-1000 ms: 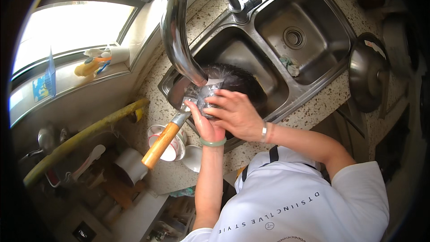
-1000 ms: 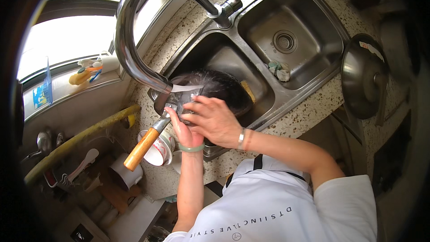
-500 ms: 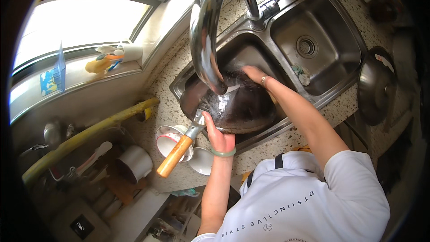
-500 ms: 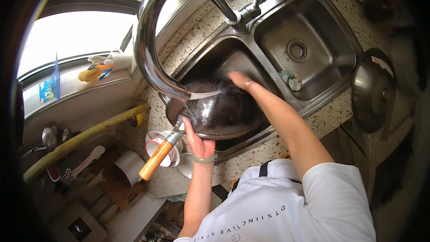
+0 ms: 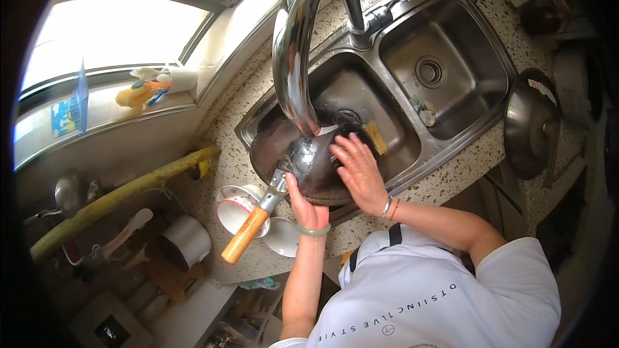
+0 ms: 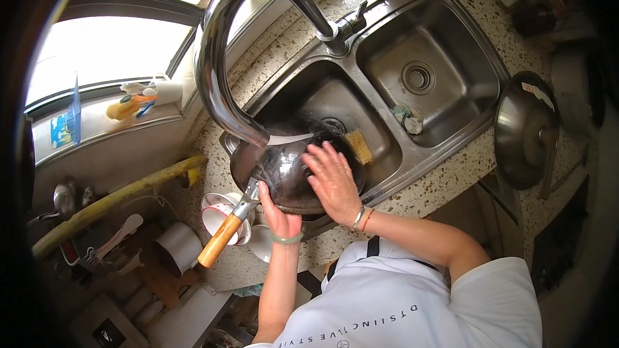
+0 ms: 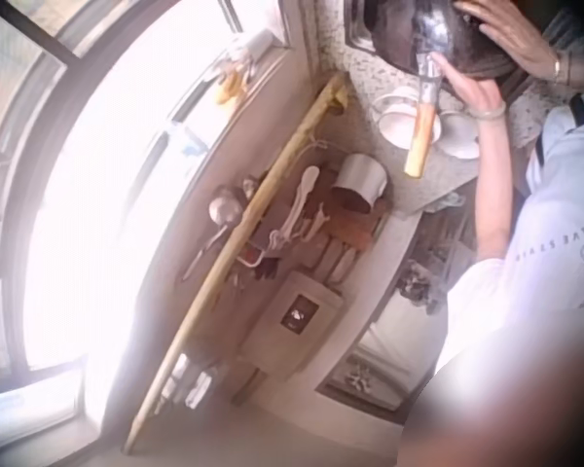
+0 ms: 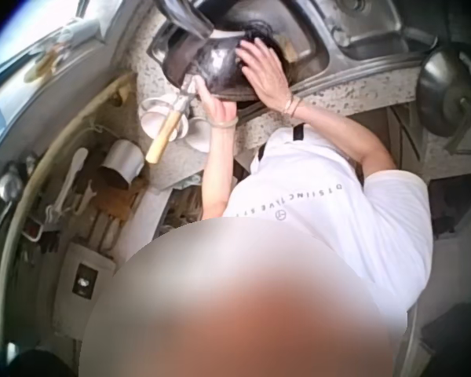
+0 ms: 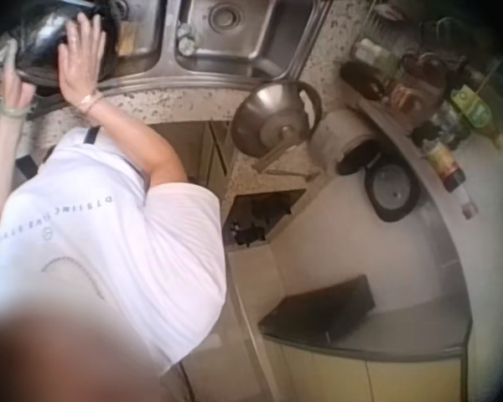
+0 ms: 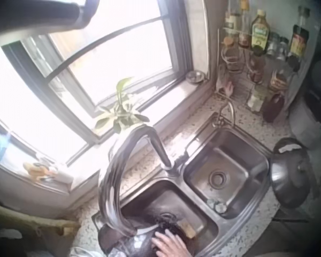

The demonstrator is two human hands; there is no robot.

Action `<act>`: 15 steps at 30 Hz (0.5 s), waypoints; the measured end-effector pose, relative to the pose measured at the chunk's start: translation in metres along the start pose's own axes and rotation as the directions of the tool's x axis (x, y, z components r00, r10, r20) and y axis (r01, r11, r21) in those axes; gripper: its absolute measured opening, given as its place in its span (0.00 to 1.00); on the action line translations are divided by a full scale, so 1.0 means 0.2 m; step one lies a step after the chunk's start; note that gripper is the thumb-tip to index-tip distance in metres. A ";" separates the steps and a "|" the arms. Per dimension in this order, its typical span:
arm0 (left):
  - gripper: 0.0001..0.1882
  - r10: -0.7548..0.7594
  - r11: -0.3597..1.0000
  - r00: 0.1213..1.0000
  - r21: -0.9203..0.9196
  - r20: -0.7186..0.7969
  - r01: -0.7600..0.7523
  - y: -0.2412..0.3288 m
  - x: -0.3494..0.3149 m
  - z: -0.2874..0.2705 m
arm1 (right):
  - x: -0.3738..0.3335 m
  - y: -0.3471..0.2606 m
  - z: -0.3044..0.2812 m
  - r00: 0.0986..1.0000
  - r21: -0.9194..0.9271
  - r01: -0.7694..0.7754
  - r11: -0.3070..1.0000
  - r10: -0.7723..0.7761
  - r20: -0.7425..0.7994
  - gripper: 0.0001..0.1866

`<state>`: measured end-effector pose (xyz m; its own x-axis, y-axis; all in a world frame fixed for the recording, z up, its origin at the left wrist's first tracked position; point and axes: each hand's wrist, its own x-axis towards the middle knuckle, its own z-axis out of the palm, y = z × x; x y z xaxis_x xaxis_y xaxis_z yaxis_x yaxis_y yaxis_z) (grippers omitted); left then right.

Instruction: The person scrubs a black wok with a steel wool pad under running water in a double-basin sink, rinses it, and dries it with a cloth. They then wipe the wok's interior with a sponge soaked in oil from a small bowl.

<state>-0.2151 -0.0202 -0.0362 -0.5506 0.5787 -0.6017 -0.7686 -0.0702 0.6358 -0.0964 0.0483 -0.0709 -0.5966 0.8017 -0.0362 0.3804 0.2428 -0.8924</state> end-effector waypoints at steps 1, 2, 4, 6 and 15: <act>0.27 0.002 1.000 1.000 0.005 -0.013 -0.002 0.00 0.00 -0.02 | 0.03 -0.02 0.00 0.998 -0.018 0.060 0.998 -0.059 0.038 0.23; 0.27 0.004 1.000 1.000 0.009 -0.027 -0.004 0.00 -0.01 -0.03 | 0.08 -0.03 0.01 0.990 -0.034 0.121 0.992 -0.118 0.080 0.22; 0.27 -0.022 1.000 0.997 -0.004 -0.070 0.022 0.00 -0.03 -0.05 | 0.21 0.04 0.06 0.988 0.043 0.143 0.989 -0.146 0.056 0.18; 0.27 -0.042 0.999 0.996 -0.010 -0.079 0.041 0.01 -0.03 -0.07 | 0.37 0.15 0.14 0.998 0.200 0.002 0.980 -0.014 0.057 0.17; 0.24 -0.051 0.998 0.997 0.023 -0.051 0.052 0.03 0.00 -0.09 | 0.56 0.86 0.28 0.805 -0.290 -0.420 0.860 0.501 0.318 0.23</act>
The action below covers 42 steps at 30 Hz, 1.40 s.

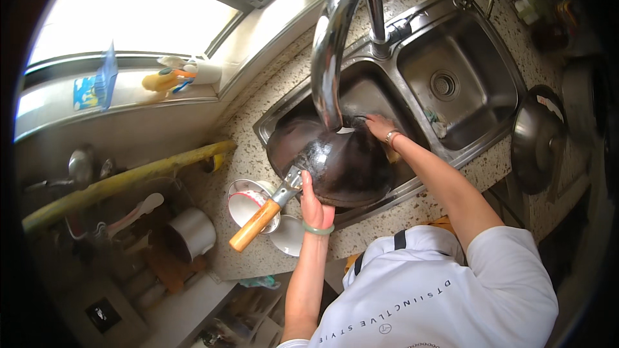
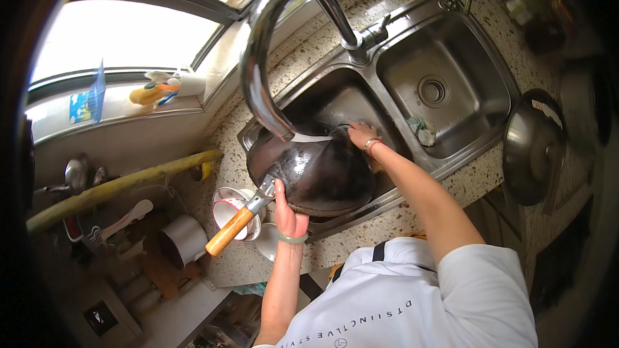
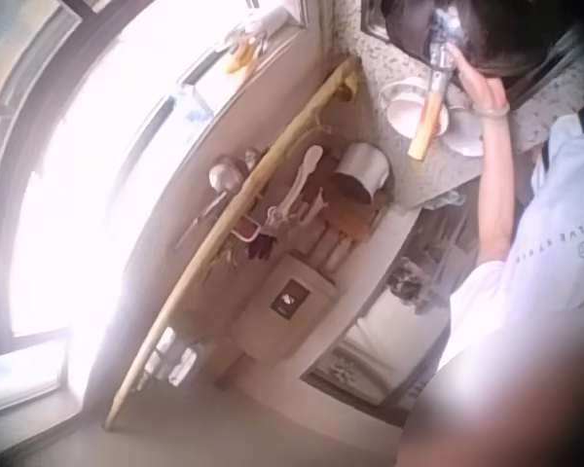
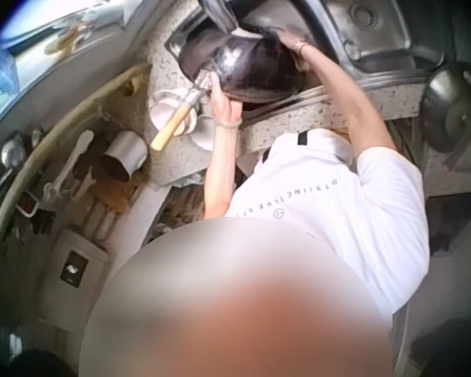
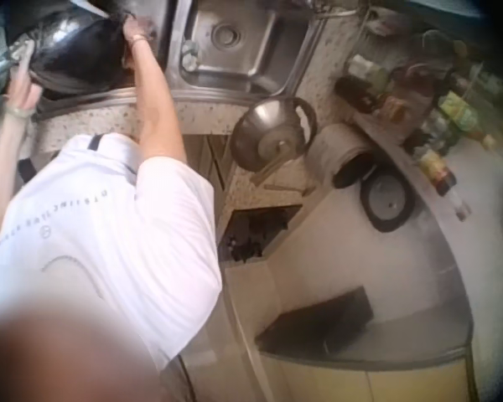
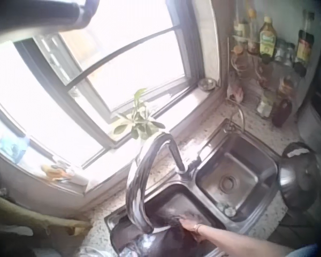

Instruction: The person scrubs a black wok with a steel wool pad under running water in a double-basin sink, rinses it, and dries it with a cloth. They then wipe the wok's interior with a sponge soaked in oil from a small bowl.

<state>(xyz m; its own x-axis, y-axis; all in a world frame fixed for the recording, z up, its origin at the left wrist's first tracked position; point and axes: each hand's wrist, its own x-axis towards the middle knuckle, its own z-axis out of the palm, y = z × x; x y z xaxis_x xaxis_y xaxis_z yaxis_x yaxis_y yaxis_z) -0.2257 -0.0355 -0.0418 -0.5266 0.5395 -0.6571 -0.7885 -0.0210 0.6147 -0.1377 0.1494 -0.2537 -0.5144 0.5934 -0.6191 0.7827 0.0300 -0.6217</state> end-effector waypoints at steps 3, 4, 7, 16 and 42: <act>0.22 0.036 0.998 0.999 0.046 -0.012 -0.035 0.00 -0.03 -0.02 | -0.20 -0.10 -0.10 0.972 0.137 0.154 0.979 -0.125 -0.199 0.24; 0.22 0.038 0.996 0.999 0.085 0.004 -0.038 0.00 -0.03 0.00 | -0.21 -0.12 -0.18 0.976 0.282 0.205 0.937 -0.173 -0.135 0.24; 0.20 0.028 0.991 0.996 0.126 0.083 -0.039 -0.03 -0.06 0.06 | -0.30 -0.20 -0.33 0.968 0.542 0.231 0.808 -0.246 -0.045 0.27; 0.19 0.001 0.988 0.975 0.150 0.221 -0.035 0.00 -0.17 0.18 | -0.68 -0.34 -0.73 0.951 0.615 -0.048 0.787 -0.153 0.269 0.45; 0.30 -0.297 -0.082 0.566 0.570 0.769 -0.817 -0.14 -0.31 0.17 | -0.96 -0.11 -0.90 0.843 0.823 -0.436 0.364 -0.153 0.515 0.24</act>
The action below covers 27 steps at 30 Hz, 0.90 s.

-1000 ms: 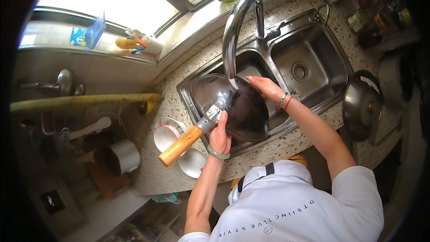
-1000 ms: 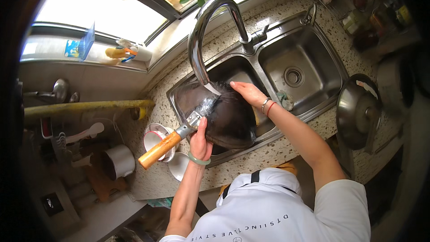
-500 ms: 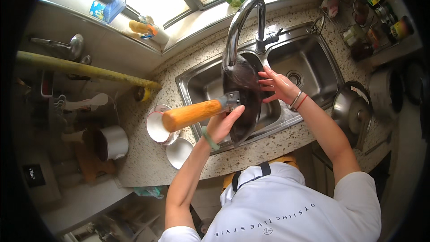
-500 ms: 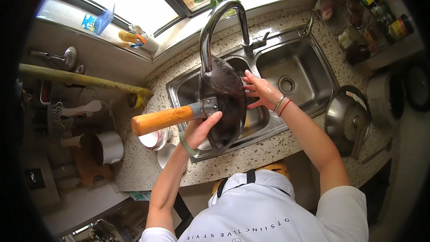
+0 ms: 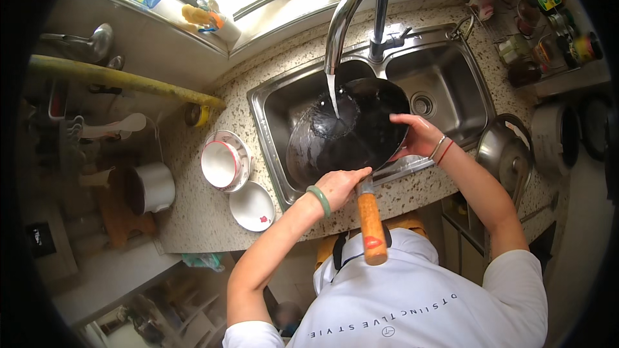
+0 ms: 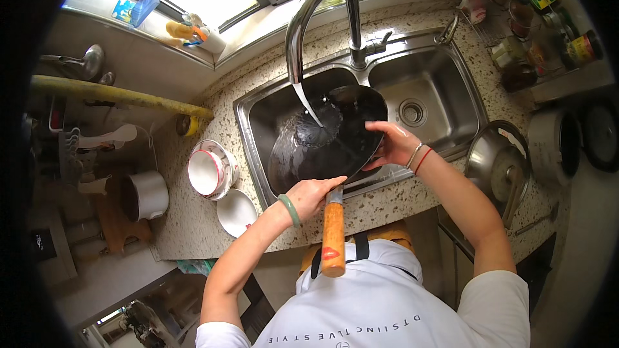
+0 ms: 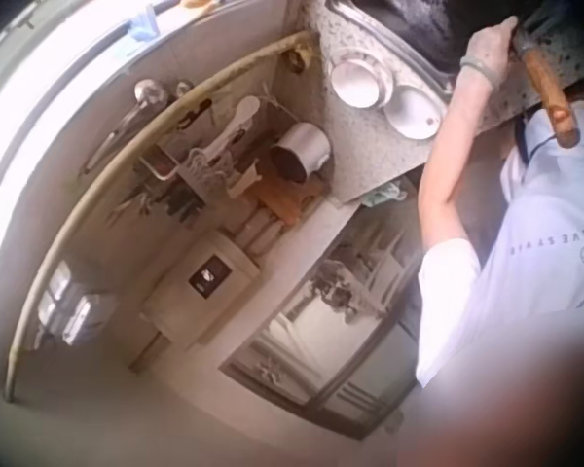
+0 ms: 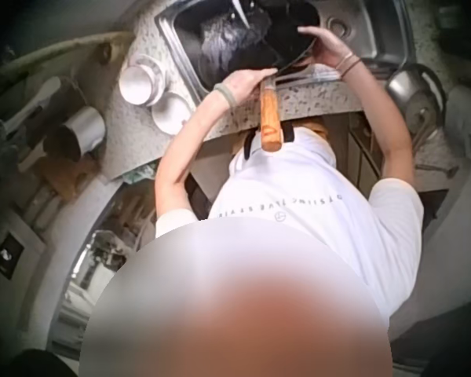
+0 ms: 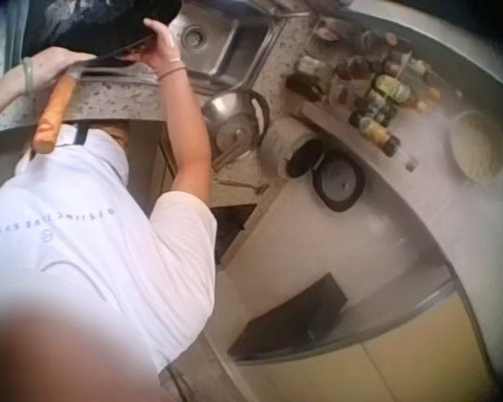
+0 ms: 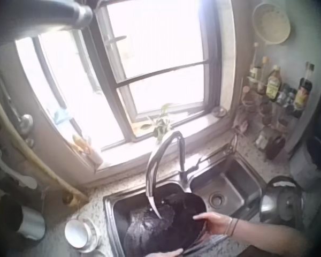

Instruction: The person scrubs a black wok with a steel wool pad under running water in a double-basin sink, rinses it, and dries it with a cloth. They then wipe the wok's interior with a sponge soaked in oil from a small bowl.

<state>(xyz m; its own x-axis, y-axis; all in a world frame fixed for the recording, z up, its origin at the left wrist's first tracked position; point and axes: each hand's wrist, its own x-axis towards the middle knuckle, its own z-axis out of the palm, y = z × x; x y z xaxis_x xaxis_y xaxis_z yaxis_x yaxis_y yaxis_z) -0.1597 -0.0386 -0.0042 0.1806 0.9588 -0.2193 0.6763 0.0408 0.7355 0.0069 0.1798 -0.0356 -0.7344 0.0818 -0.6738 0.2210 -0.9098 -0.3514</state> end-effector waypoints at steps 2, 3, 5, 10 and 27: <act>0.30 0.029 0.999 0.999 0.042 -0.025 -0.028 -0.04 -0.05 0.00 | 0.00 0.05 -0.02 0.999 0.033 0.017 0.999 -0.016 -0.029 0.07; 0.30 0.041 0.997 0.998 0.062 -0.038 -0.039 -0.07 -0.07 0.00 | 0.01 0.08 -0.03 0.999 0.039 0.035 0.999 -0.034 -0.021 0.07; 0.29 0.028 0.997 0.998 0.079 -0.058 -0.023 -0.12 -0.14 0.03 | 0.02 0.17 -0.05 0.997 0.052 0.071 0.996 -0.071 -0.005 0.06; 0.25 -0.030 0.994 0.996 0.100 -0.085 0.039 -0.19 -0.33 0.08 | -0.07 0.47 0.05 0.975 0.032 0.212 0.977 -0.209 -0.078 0.06; 0.49 -0.835 0.465 0.395 -0.876 -0.384 0.130 -0.56 -0.36 0.15 | -0.03 0.73 0.11 0.836 0.039 0.489 0.872 -0.455 -0.305 0.15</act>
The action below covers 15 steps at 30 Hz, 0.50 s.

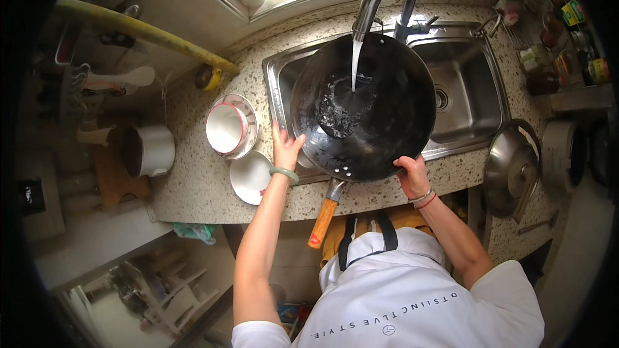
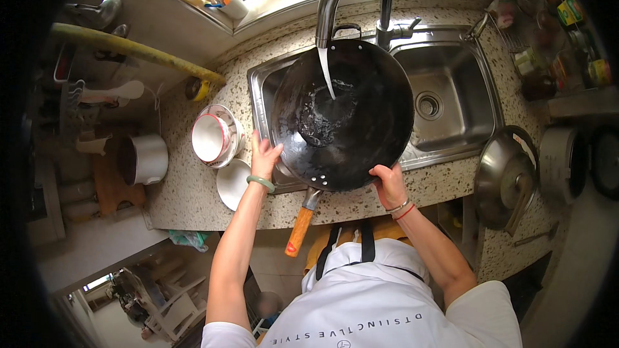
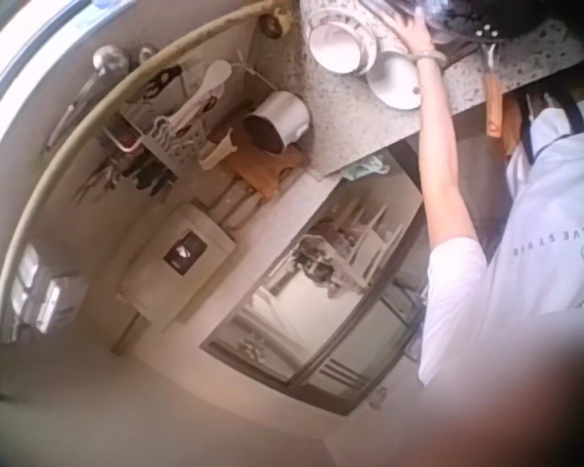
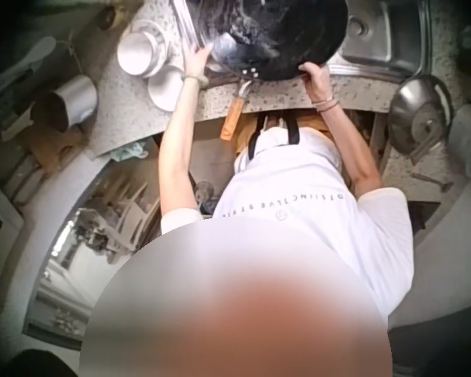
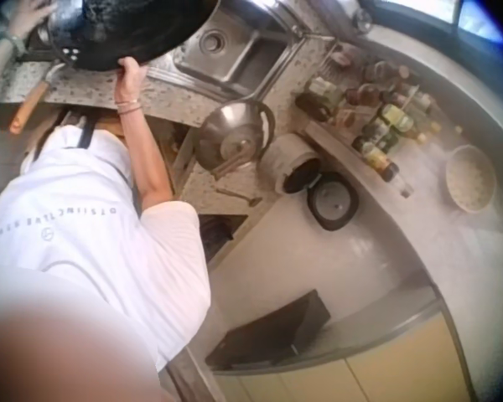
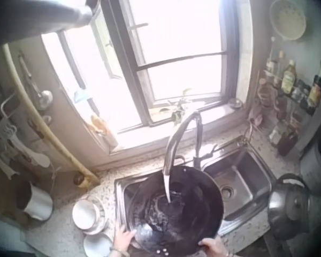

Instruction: The person scrubs a black wok with a steel wool pad under running water in a double-basin sink, rinses it, and dries it with a cloth. They then wipe the wok's interior with a sponge soaked in oil from a small bowl.

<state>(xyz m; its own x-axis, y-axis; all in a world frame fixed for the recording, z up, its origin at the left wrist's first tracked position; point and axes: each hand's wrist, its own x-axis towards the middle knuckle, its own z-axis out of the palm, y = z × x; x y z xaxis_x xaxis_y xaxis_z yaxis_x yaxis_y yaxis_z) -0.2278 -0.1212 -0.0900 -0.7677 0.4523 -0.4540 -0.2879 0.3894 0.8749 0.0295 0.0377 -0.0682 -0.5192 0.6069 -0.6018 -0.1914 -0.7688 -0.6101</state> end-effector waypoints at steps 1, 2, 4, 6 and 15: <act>0.47 -0.181 0.980 0.981 -0.075 0.069 0.186 0.03 0.00 0.02 | 0.00 -0.01 -0.01 1.000 0.007 0.017 1.000 -0.017 -0.001 0.16; 0.44 -0.350 0.920 0.925 -0.132 0.148 0.369 0.05 0.01 0.04 | 0.00 -0.02 -0.02 1.000 0.018 0.023 1.000 -0.023 0.003 0.16; 0.26 -0.339 0.839 0.861 -0.292 0.380 0.459 -0.01 0.00 0.05 | 0.00 -0.05 -0.02 0.999 0.041 0.029 0.999 -0.030 0.018 0.17; 0.24 -0.298 0.818 0.810 -0.303 0.505 0.490 -0.03 -0.04 0.05 | 0.02 -0.05 -0.05 0.999 0.079 0.010 0.997 -0.014 0.049 0.18; 0.20 -0.105 0.910 0.948 -0.354 0.302 0.214 0.24 -0.15 -0.02 | 0.23 0.06 -0.09 0.990 0.153 -0.085 0.984 0.067 0.122 0.11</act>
<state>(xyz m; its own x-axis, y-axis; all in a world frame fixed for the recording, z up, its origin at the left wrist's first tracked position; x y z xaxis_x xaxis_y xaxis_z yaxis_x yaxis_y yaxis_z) -0.2205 -0.1186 -0.0334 -0.5245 0.6298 -0.5729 -0.6290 0.1669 0.7593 0.0173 0.0595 -0.1129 -0.6284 0.5252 -0.5739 -0.2721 -0.8395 -0.4704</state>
